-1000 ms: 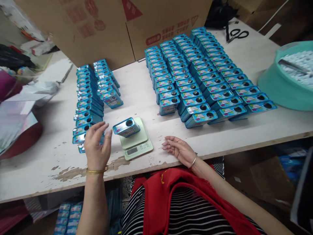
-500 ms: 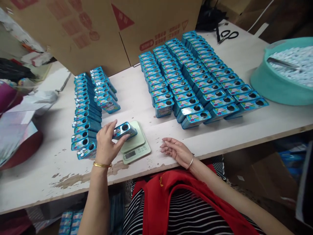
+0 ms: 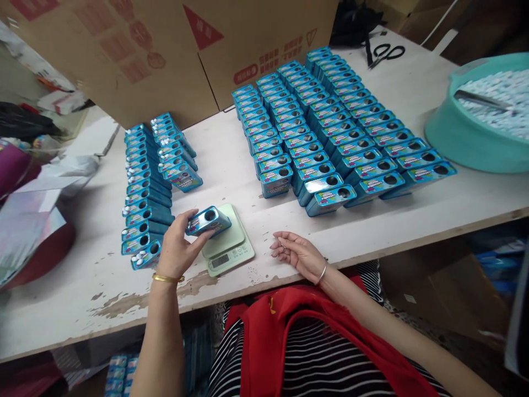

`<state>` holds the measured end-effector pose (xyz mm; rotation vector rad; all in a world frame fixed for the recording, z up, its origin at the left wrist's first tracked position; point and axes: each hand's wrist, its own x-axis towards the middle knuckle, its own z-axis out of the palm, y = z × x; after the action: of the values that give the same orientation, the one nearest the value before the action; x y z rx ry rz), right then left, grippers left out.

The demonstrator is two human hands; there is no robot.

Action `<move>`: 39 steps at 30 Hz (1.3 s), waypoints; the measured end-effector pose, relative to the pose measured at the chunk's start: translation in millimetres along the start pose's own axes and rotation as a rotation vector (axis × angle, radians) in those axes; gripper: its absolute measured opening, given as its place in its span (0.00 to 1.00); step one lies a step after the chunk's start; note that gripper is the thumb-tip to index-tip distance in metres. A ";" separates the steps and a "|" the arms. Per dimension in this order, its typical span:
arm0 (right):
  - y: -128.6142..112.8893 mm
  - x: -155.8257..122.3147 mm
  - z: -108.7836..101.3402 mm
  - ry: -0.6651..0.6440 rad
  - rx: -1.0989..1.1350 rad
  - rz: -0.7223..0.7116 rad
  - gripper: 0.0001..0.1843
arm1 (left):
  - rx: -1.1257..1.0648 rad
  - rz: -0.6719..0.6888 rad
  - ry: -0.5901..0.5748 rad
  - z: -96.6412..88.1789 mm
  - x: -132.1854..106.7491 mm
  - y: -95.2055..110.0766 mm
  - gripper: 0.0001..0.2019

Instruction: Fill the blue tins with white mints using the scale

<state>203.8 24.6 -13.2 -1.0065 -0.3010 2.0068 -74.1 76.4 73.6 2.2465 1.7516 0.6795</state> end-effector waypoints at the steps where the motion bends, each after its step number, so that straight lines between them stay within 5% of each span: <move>1: 0.0 0.0 0.0 0.000 -0.002 -0.002 0.17 | -0.010 -0.011 0.011 -1.5 -1.4 0.3 0.28; 13: 1.0 -0.1 -0.9 0.009 -0.037 0.000 0.17 | -0.190 -0.168 0.174 -13.8 -20.7 -12.2 0.23; 23: 2.0 -0.4 -0.3 0.023 -0.053 -0.006 0.16 | -0.229 -0.168 0.171 -6.9 -23.4 -11.5 0.23; 29: 4.2 1.6 0.8 0.042 -0.056 0.005 0.16 | -0.279 -0.123 0.107 8.6 -22.4 -15.0 0.33; 34: -5.2 4.4 29.7 0.024 -0.026 0.026 0.15 | -0.241 -0.085 0.178 25.7 -18.1 -7.2 0.23; 39: -21.6 0.4 79.2 -0.142 0.095 -0.029 0.14 | 0.017 0.283 0.200 12.3 -18.0 27.8 0.21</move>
<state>157.1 49.8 49.4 -0.7979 -0.2921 2.0501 -47.7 53.1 70.9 2.5433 1.5356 0.9796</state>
